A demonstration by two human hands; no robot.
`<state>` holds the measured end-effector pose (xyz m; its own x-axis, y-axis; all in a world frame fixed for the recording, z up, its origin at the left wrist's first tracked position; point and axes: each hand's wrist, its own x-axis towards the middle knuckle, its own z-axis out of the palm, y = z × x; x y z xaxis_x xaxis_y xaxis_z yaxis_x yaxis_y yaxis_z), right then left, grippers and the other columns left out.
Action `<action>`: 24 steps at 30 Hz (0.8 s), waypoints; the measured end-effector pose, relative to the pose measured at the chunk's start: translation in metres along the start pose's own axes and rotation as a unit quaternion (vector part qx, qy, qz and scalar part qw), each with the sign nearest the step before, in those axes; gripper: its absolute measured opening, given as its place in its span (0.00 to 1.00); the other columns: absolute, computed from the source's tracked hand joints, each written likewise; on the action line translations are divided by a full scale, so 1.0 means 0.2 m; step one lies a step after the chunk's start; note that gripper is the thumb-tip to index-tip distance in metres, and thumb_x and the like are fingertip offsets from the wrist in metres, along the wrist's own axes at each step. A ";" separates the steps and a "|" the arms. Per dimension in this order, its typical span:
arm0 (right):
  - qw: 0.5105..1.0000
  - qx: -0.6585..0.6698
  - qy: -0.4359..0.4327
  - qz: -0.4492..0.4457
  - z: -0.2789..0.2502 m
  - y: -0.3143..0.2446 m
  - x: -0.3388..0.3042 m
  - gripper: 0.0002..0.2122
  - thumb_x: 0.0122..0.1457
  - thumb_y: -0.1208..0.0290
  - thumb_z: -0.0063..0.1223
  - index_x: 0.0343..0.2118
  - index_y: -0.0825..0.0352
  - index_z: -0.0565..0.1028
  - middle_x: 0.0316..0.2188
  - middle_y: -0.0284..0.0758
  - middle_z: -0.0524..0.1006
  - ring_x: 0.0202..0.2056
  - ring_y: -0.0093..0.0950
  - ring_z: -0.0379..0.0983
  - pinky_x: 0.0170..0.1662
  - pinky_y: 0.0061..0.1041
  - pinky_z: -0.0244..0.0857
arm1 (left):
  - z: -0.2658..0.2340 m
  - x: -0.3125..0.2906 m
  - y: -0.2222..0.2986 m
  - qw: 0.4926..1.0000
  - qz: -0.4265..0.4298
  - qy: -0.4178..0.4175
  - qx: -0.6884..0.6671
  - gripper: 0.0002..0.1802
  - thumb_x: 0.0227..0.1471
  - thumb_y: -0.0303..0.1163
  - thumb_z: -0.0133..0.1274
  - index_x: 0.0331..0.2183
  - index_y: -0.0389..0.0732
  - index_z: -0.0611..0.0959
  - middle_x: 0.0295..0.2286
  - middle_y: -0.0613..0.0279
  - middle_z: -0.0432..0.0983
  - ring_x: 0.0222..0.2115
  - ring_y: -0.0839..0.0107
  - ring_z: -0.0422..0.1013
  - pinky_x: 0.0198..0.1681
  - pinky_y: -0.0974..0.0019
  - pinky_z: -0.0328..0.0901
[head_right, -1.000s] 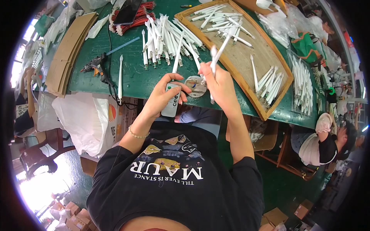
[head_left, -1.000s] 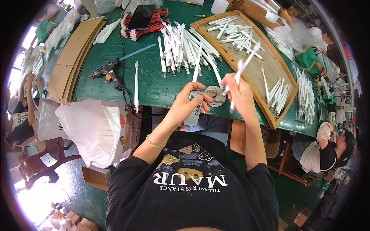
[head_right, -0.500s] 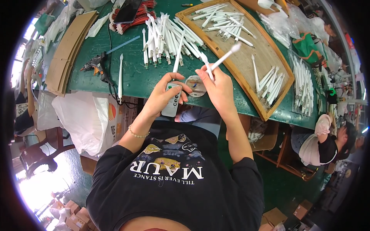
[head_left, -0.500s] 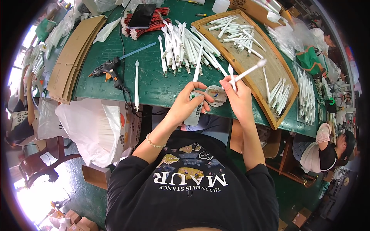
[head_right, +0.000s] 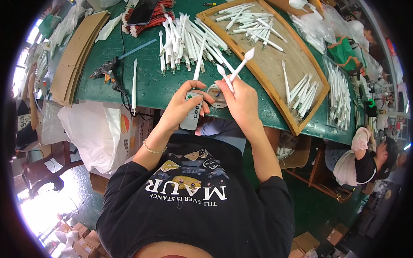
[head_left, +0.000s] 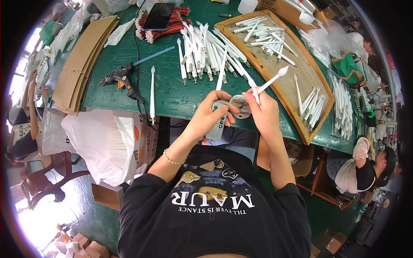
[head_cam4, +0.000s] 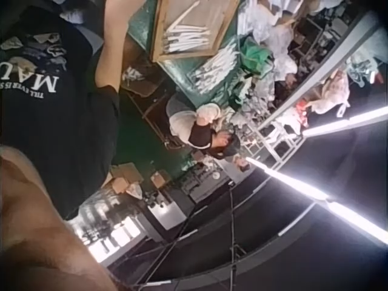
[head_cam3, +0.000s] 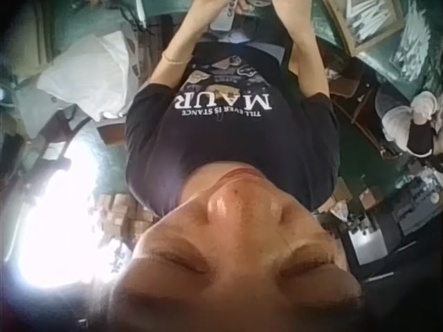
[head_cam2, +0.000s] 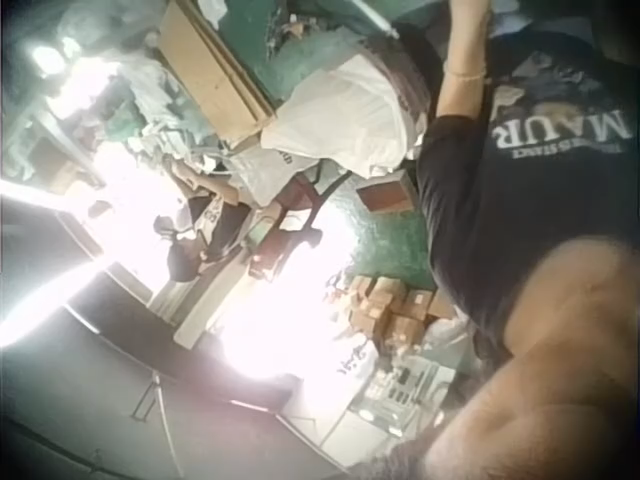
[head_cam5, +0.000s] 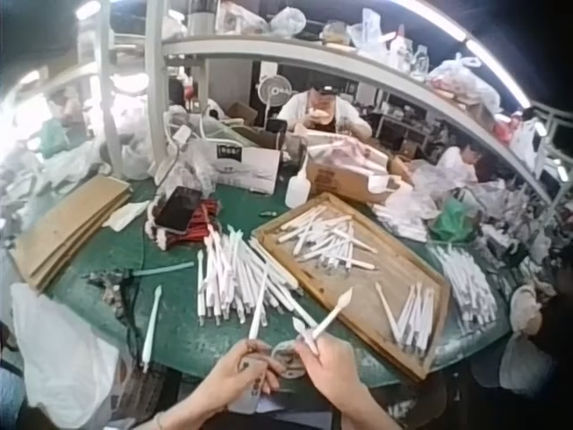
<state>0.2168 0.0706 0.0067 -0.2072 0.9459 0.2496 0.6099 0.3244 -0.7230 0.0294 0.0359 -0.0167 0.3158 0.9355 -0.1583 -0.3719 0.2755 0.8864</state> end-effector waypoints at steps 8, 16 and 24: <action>1.000 -0.006 -0.004 -0.002 0.01 -0.01 0.01 0.12 0.60 0.63 0.54 0.33 0.69 0.74 0.19 0.38 0.74 0.20 0.27 0.70 0.26 0.25 0.63 | 0.00 0.00 -0.01 1.000 0.004 0.003 -0.003 0.17 0.56 0.23 0.43 0.48 0.32 0.65 0.35 0.48 0.77 0.29 0.72 0.73 0.32 0.71 0.69; 1.000 -0.010 0.000 0.000 0.01 -0.01 0.00 0.12 0.60 0.63 0.54 0.32 0.69 0.74 0.20 0.38 0.74 0.21 0.26 0.70 0.26 0.25 0.63 | 0.02 -0.01 -0.01 1.000 0.010 0.019 0.002 0.17 0.56 0.21 0.43 0.48 0.34 0.64 0.35 0.48 0.77 0.28 0.71 0.75 0.31 0.72 0.69; 0.990 -0.139 -0.029 -0.013 -0.02 0.01 0.08 0.15 0.62 0.58 0.51 0.34 0.69 0.75 0.20 0.41 0.75 0.23 0.36 0.73 0.27 0.31 0.63 | -0.01 0.00 -0.01 1.000 0.004 -0.002 -0.003 0.17 0.57 0.23 0.43 0.48 0.35 0.64 0.35 0.48 0.77 0.28 0.73 0.73 0.31 0.73 0.68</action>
<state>0.2182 0.0855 0.0124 -0.2638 0.9385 0.2226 0.7896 0.3427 -0.5090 0.0292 0.0354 -0.0188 0.3170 0.9365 -0.1499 -0.3798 0.2702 0.8847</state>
